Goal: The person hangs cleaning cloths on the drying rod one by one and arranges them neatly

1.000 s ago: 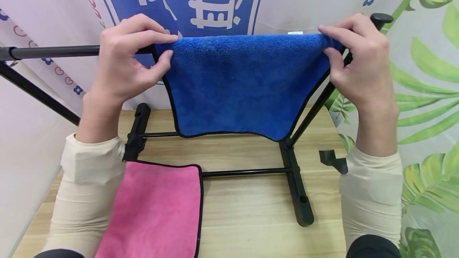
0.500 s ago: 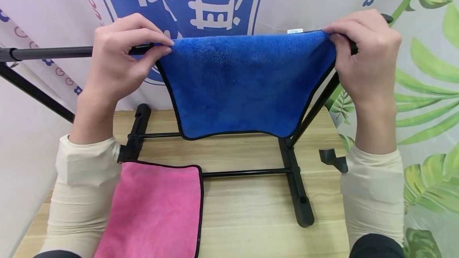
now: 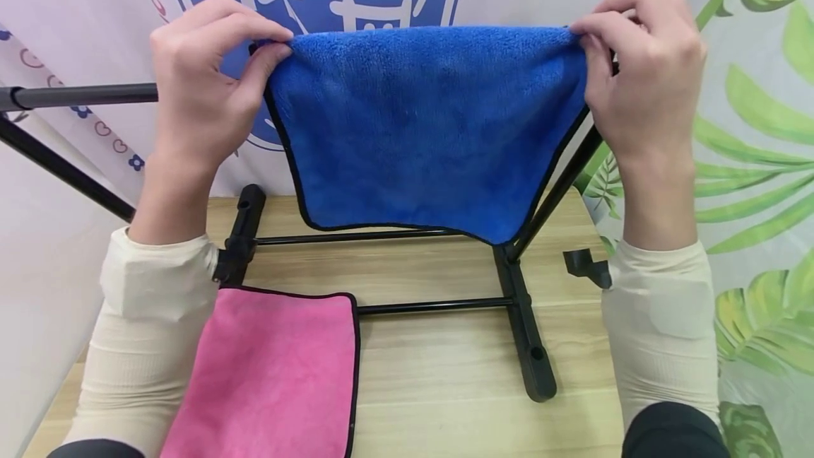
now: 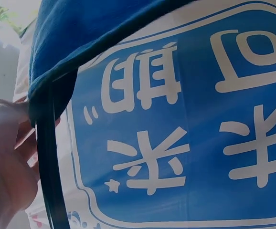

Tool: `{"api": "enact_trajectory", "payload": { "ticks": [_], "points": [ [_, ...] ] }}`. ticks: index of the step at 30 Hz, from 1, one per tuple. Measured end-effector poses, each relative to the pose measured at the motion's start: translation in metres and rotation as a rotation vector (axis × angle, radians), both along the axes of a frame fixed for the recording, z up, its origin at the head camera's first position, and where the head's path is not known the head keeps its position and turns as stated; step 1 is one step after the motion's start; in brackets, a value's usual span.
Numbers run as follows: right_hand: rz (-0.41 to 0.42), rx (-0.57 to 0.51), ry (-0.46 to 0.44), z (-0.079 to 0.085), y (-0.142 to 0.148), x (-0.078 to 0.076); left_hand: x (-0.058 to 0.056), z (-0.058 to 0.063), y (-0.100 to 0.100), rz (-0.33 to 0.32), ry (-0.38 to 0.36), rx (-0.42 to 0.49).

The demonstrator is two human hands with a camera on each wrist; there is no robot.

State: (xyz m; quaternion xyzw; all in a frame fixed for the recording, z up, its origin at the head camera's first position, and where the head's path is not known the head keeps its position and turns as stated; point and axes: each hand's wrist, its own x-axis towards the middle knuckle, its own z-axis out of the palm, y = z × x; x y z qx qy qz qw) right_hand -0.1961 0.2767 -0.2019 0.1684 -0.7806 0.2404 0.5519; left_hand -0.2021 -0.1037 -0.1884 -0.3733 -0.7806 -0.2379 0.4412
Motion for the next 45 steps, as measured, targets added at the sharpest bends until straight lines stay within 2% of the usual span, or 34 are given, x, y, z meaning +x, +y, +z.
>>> {"api": "enact_trajectory", "payload": {
  "ticks": [4, 7, 9, 11, 15, 19, 26, 39, 42, 45],
  "points": [
    [-0.038, -0.009, 0.025, -0.002, 0.000, -0.001, 0.000, -0.003, 0.002, 0.039, 0.009, 0.013],
    [-0.077, 0.012, 0.041, -0.005, 0.002, 0.000, 0.002, -0.002, 0.003, 0.041, -0.001, 0.068],
    [-0.106, 0.045, 0.026, -0.006, 0.004, 0.002, 0.003, -0.001, 0.002, 0.037, -0.012, 0.093],
    [-0.114, 0.077, -0.005, -0.006, 0.005, 0.005, 0.004, -0.001, 0.000, 0.029, -0.028, 0.080],
    [-0.075, 0.100, -0.050, -0.007, 0.007, 0.010, 0.006, 0.000, -0.009, -0.008, -0.055, -0.012],
    [0.000, 0.066, -0.029, -0.012, 0.010, 0.017, 0.006, 0.001, -0.017, -0.069, -0.078, -0.056],
    [0.107, 0.131, -0.056, -0.017, 0.016, 0.026, 0.010, 0.001, -0.025, -0.132, -0.182, -0.101],
    [0.112, 0.006, 0.026, -0.020, 0.011, 0.022, 0.011, 0.003, -0.025, -0.151, -0.098, -0.122],
    [0.105, -0.073, 0.060, -0.021, 0.009, 0.019, 0.010, 0.003, -0.024, -0.159, -0.071, -0.097],
    [0.054, -0.173, 0.079, -0.021, 0.006, 0.018, 0.008, 0.002, -0.023, -0.148, -0.045, -0.070]
  ]
}}
